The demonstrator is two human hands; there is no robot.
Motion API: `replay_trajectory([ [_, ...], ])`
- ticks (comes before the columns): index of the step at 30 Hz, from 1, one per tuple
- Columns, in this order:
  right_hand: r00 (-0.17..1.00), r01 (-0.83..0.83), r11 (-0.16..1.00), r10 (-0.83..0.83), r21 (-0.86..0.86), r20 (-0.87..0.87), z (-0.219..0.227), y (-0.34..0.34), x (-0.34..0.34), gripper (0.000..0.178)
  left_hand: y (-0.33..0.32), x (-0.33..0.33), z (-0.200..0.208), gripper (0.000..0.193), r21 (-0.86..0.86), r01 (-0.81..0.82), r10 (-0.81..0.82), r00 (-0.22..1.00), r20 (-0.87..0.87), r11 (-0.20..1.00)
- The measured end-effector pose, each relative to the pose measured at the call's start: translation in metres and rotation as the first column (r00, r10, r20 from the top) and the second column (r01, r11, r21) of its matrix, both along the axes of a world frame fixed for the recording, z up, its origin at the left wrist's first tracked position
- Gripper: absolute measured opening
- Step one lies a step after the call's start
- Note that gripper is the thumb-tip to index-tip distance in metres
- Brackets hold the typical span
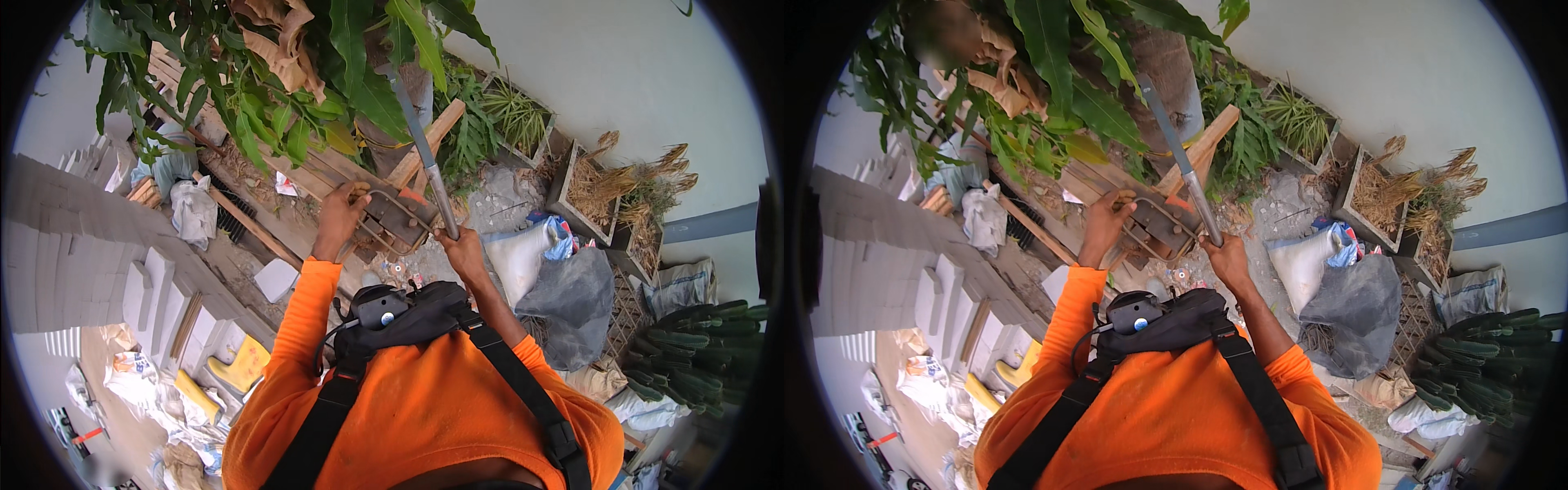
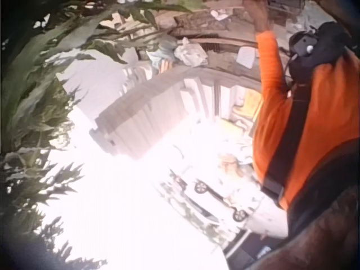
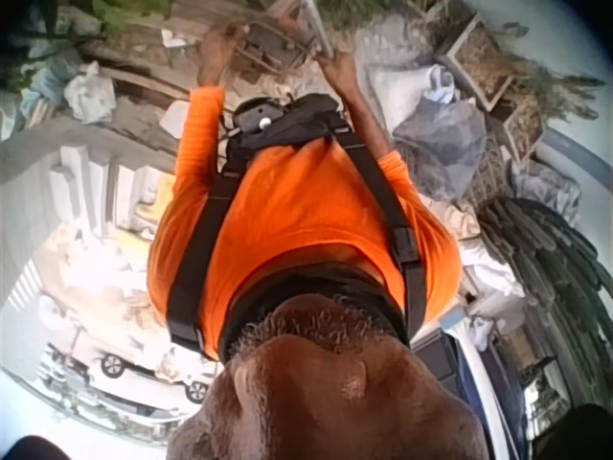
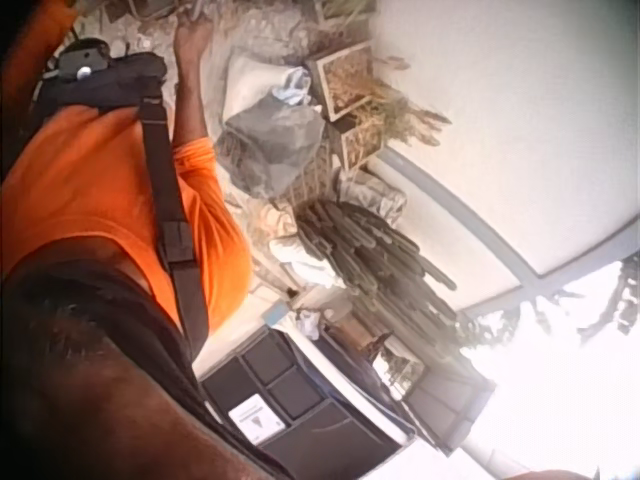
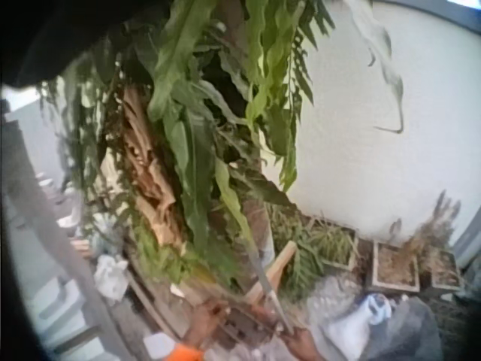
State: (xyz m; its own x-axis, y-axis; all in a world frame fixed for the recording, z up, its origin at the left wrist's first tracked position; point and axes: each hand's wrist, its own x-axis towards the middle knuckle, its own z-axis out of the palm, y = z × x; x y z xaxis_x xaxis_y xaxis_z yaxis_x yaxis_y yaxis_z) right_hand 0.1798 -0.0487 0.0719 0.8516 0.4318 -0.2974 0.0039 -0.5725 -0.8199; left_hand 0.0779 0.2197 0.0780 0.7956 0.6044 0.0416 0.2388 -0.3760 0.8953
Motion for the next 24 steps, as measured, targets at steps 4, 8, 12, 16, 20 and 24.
replay_trajectory([
  [4, 0.999, 0.051, 0.998, -0.051, -0.033, 0.002, 0.01, 0.003, -0.005, 0.035, -0.004, -0.001, -0.002, 0.021, -0.019, -0.049, 0.049, 0.998, 0.034, 0.999],
  [8, 0.997, 0.061, 0.994, -0.057, -0.094, 0.045, 0.018, 0.01, -0.01, 0.035, -0.007, 0.0, -0.002, 0.018, 0.103, -0.121, 0.111, 0.989, 0.093, 0.987],
  [12, 0.986, 0.027, 0.998, -0.016, -0.064, 0.168, 0.003, 0.017, -0.002, 0.041, -0.006, 0.003, 0.002, 0.016, 0.224, -0.105, 0.115, 0.993, -0.031, 0.969],
  [16, 0.969, -0.036, 0.981, 0.081, -0.189, 0.234, -0.001, 0.012, 0.001, 0.047, -0.007, 0.002, -0.006, 0.025, 0.662, -0.052, 0.067, 0.998, 0.003, 0.747],
  [20, 0.975, -0.093, 0.977, 0.128, -0.194, 0.179, 0.003, 0.006, 0.009, 0.051, -0.023, -0.005, -0.014, 0.044, 0.422, 0.028, -0.033, 0.999, 0.006, 0.906],
  [24, 0.985, -0.133, 0.99, 0.137, -0.055, 0.1, -0.001, -0.039, 0.029, 0.052, -0.053, -0.017, -0.01, 0.062, 0.605, 0.19, -0.151, 0.982, -0.116, 0.773],
])
